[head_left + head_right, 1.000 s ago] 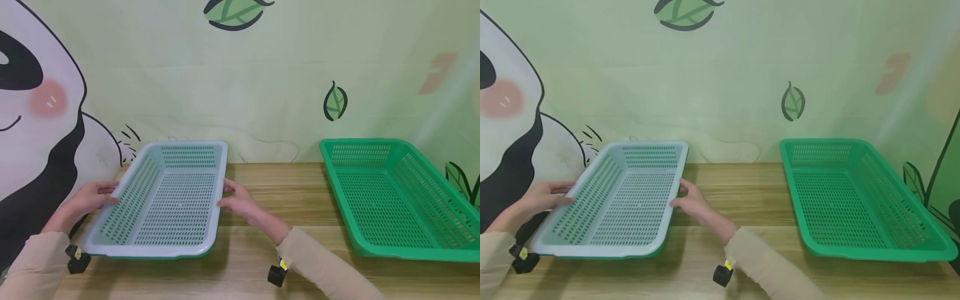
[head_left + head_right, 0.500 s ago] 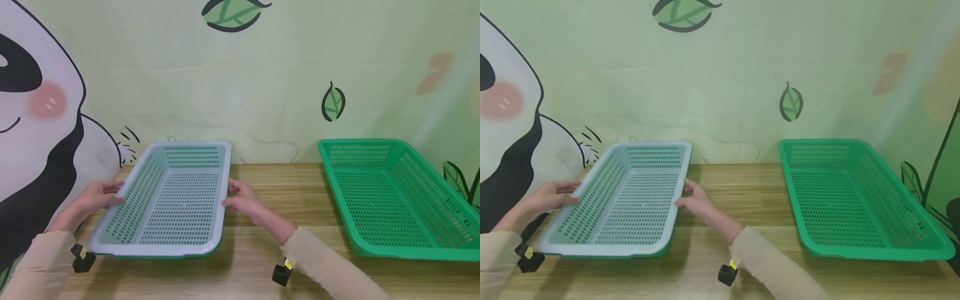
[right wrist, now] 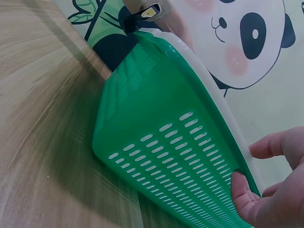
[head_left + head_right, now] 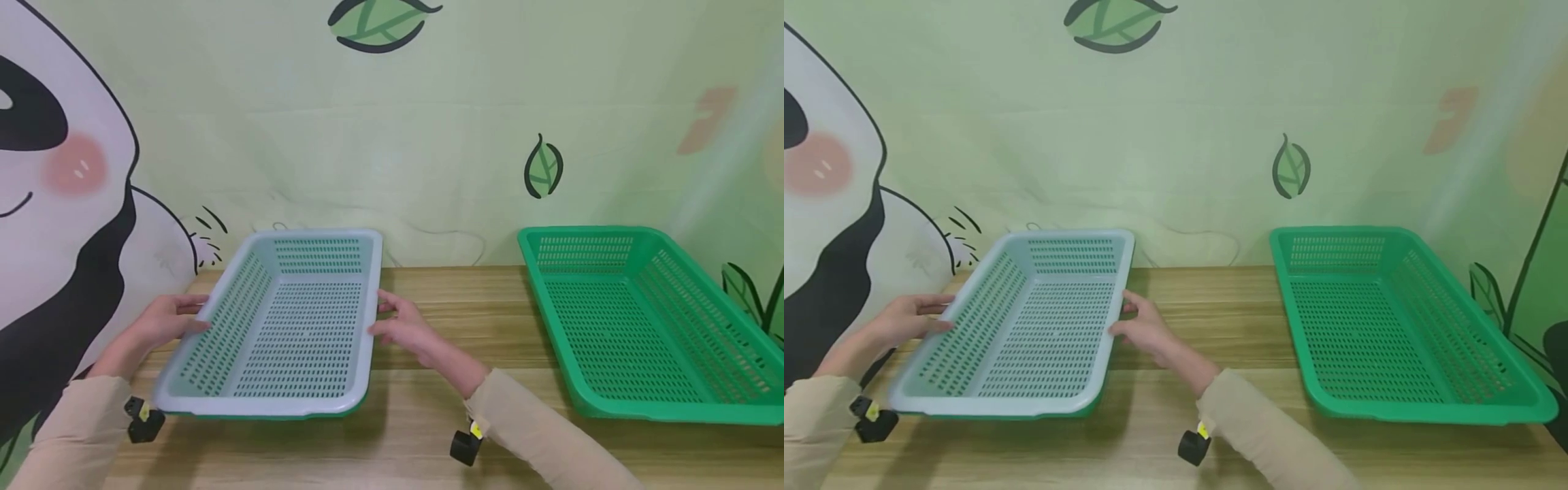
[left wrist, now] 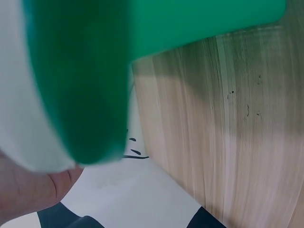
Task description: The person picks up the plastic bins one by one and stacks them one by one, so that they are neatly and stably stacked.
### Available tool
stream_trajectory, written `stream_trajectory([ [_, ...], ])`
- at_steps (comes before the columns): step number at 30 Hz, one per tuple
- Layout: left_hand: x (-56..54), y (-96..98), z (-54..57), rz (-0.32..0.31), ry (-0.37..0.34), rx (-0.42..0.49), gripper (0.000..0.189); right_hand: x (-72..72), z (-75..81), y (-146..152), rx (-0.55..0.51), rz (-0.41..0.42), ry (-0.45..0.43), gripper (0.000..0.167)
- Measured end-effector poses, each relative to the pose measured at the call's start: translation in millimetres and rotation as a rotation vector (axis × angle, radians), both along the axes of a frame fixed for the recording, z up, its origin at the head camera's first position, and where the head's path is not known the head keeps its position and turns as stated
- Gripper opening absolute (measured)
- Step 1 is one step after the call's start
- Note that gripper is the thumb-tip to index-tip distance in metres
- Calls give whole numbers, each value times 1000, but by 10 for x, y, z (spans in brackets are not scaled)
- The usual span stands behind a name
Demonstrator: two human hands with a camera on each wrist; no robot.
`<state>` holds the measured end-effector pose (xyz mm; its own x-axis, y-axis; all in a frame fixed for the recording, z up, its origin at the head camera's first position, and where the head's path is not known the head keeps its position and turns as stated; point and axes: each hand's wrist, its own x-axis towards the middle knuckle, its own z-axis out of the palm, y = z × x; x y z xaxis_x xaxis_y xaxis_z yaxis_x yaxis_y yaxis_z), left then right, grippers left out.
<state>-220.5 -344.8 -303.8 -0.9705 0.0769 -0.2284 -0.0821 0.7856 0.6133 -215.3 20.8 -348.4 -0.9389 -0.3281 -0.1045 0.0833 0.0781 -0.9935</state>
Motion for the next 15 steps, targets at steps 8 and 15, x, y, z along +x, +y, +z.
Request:
stream_trajectory([
  [8, -16, 53, -6, 6, -29, 12, 66, 4, 2, 63, 7, -14, -1, 75],
  [15, -14, 97, -5, -10, -23, 31, 66, 7, 13, 122, 16, -30, -3, 75],
])
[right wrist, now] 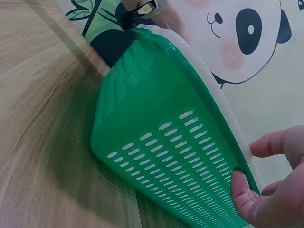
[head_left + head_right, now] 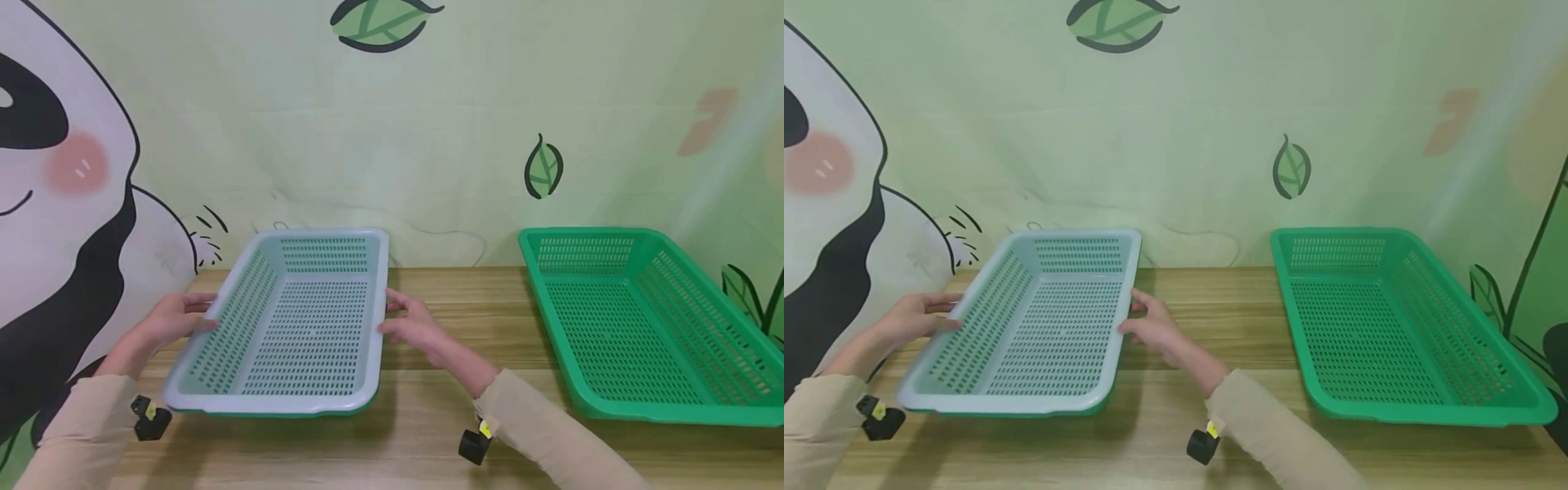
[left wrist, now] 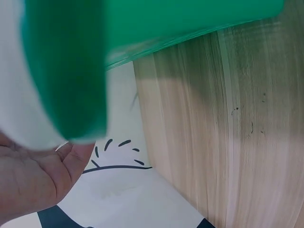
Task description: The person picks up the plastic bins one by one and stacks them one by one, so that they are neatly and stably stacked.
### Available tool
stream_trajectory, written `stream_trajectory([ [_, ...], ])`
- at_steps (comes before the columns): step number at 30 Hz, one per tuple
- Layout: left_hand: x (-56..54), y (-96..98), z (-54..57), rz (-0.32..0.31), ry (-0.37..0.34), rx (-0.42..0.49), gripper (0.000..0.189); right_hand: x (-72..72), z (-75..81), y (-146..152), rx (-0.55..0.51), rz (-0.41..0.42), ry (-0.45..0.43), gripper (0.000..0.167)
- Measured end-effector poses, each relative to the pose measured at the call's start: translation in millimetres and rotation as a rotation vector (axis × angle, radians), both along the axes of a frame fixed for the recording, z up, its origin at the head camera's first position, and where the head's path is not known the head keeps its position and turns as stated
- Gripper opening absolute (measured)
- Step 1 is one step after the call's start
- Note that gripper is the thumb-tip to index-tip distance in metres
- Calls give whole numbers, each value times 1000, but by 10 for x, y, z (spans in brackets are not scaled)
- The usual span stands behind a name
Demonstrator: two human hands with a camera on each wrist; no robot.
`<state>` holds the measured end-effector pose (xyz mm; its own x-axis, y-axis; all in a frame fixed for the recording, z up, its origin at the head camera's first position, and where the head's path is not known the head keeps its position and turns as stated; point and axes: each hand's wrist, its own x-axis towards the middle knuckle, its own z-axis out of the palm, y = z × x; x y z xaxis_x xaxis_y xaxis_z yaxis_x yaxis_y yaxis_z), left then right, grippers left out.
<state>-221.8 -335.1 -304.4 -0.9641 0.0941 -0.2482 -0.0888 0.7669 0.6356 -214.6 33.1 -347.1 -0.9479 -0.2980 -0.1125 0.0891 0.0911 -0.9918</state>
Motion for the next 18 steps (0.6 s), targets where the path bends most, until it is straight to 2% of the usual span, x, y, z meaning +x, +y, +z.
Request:
stream_trajectory([
  [18, 3, 71, -15, -4, 4, 39, 67, -15, -5, 74, -15, -18, -12, 74],
])
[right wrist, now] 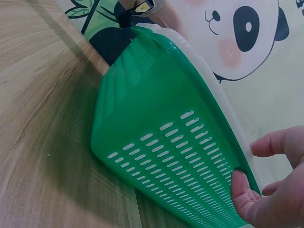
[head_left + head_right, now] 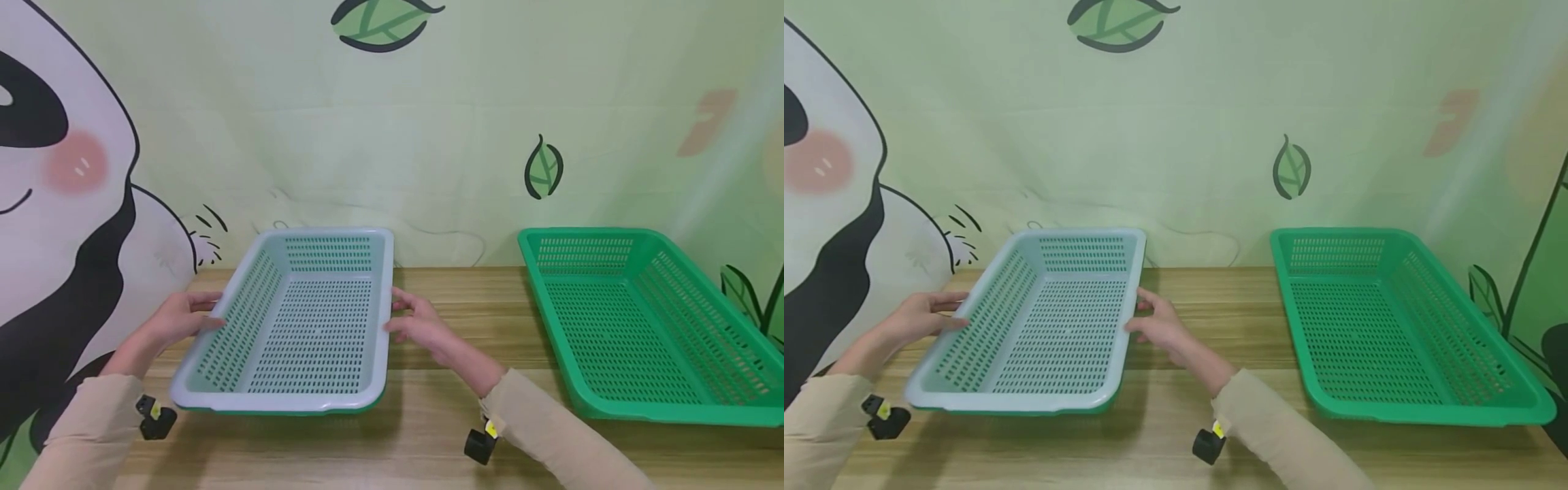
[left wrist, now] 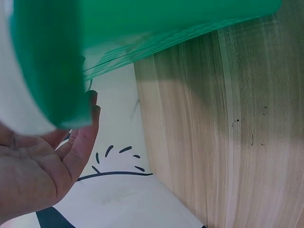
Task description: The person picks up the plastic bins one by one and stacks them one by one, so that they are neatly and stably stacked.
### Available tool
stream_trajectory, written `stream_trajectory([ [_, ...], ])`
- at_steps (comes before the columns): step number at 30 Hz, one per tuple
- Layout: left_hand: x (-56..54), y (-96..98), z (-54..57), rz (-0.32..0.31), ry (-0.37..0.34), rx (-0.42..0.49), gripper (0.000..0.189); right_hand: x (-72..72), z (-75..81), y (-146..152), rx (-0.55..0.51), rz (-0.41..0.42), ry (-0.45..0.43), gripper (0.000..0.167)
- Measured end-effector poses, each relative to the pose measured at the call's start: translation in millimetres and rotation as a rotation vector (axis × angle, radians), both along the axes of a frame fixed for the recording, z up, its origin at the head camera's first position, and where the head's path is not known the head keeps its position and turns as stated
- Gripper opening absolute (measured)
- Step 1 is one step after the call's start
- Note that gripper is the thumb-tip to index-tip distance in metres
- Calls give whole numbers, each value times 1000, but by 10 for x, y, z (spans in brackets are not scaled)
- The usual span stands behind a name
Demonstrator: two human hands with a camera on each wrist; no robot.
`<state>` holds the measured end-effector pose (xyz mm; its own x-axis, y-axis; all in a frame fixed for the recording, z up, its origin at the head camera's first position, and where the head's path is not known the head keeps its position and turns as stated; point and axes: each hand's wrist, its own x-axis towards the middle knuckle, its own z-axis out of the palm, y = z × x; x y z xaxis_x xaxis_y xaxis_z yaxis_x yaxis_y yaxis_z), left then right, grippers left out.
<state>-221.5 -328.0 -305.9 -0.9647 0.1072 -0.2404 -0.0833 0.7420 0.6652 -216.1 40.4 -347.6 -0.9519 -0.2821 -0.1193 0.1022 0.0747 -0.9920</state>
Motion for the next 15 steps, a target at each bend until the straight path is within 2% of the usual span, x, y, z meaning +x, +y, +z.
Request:
stream_trajectory([
  [10, 21, -8, -2, -27, 20, 0, 67, 19, -17, -16, -33, -2, 18, 75],
  [15, 31, 5, 0, -68, 35, -22, 65, 26, -6, -8, -19, -4, 14, 74],
])
